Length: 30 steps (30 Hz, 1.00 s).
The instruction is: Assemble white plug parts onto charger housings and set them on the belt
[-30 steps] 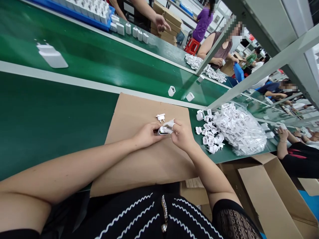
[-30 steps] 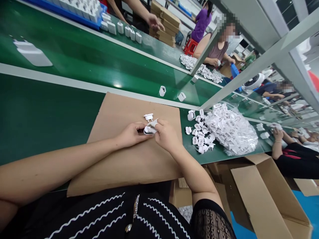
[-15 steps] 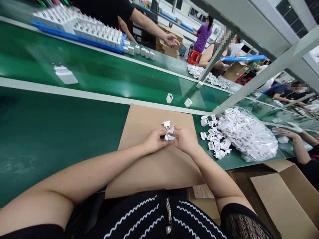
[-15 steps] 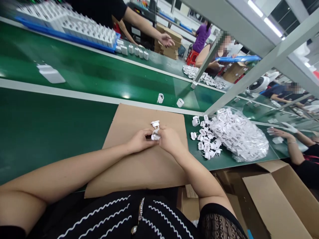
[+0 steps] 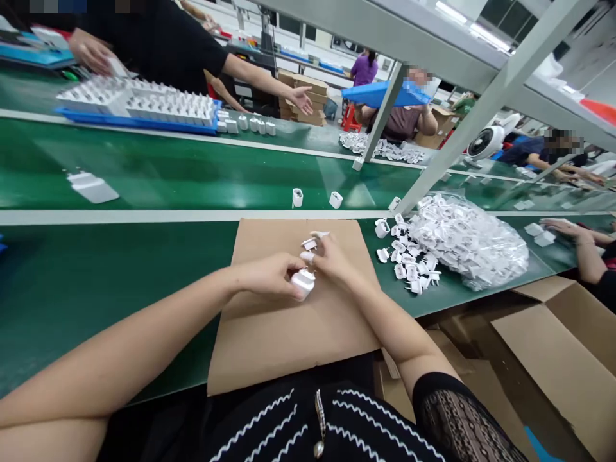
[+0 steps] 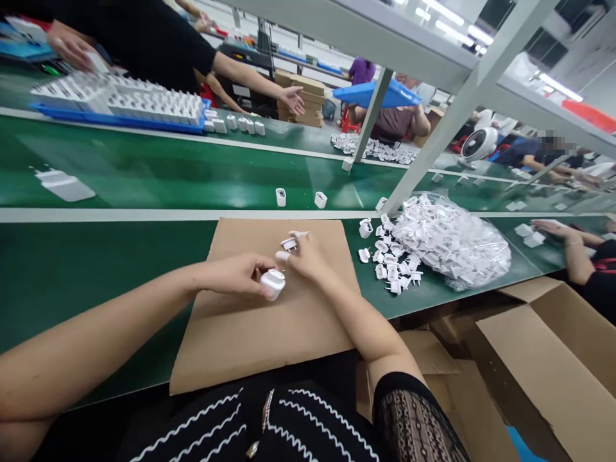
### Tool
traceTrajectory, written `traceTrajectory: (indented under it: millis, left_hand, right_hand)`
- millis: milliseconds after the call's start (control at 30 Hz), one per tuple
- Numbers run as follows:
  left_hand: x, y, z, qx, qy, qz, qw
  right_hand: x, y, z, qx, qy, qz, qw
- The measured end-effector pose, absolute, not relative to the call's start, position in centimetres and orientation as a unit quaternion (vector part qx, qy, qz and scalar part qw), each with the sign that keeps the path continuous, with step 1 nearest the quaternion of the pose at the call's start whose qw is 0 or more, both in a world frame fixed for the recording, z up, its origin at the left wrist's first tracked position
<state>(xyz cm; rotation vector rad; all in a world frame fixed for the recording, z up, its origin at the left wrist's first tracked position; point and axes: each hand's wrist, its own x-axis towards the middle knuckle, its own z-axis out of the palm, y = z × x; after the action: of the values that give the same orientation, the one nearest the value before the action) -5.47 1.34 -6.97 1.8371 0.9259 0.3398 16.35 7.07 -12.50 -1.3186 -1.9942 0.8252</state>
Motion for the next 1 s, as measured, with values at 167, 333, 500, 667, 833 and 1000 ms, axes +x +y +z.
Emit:
traceTrajectory:
  millis: [167,333,500,667,833,1000]
  left_hand:
    - [-10.2,8.6,-7.4,0.690,0.543,0.227,0.421]
    - [-12.9,16.4,-10.0,0.530,0.751,0.352,0.177]
    - [-14.0,19.3,-11.6,0.470,0.796,0.358,0.131]
    - [-12.1,20.0,-12.7,0.465,0.790,0.399,-0.012]
    - [-9.0,22.9,-13.7,0.638,0.697,0.316,0.092]
    - [-8.9,24.1,-13.0,0.643,0.695,0.297,0.125]
  right_hand:
    - [14.4,6.7,-15.1,-0.440,-0.833,0.218,0.256]
    - [14.8,7.3,-16.3,-0.426,-0.784,0.284,0.350]
    - [15.5,7.8,-17.2,-0.459,-0.713,0.338,0.408]
    - [15.3,8.7,-18.1,-0.443,-0.623,0.433,0.478]
    - [15.0,9.1,-18.1,-0.439,-0.611,0.442,0.487]
    - [15.1,8.7,-17.2,-0.433,-0.582,0.473,0.500]
